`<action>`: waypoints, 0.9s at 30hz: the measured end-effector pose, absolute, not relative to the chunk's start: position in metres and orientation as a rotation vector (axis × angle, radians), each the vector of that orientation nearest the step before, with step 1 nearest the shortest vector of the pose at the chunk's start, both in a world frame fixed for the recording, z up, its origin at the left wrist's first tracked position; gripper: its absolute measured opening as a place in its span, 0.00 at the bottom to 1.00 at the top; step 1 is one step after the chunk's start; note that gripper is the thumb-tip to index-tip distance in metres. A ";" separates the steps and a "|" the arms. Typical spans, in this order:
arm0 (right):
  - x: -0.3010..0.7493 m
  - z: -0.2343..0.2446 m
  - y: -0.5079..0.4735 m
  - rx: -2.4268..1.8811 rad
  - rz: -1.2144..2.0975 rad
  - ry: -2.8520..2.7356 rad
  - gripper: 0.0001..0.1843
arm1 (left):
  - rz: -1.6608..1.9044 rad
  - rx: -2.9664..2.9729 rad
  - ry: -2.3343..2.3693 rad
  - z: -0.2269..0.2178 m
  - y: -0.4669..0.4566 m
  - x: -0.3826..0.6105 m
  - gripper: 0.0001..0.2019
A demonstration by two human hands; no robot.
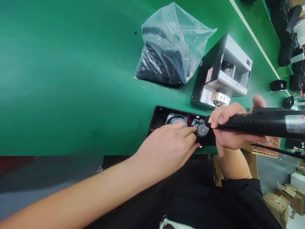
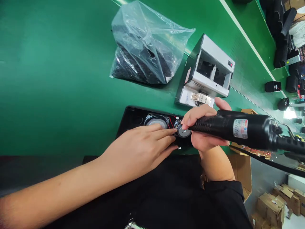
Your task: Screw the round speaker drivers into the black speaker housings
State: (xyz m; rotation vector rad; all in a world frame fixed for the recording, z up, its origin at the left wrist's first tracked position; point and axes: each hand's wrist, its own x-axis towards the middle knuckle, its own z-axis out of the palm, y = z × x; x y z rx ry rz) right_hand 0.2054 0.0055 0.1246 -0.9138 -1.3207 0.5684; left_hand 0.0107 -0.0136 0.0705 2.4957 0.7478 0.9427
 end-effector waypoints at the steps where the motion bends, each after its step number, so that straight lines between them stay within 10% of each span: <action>1: 0.206 0.120 0.007 -0.930 0.573 -1.317 0.38 | 0.922 2.533 0.724 0.070 -0.014 0.012 0.17; 27: 0.213 0.113 0.014 -0.842 0.452 -1.405 0.52 | 0.882 2.503 0.813 0.070 -0.018 0.013 0.12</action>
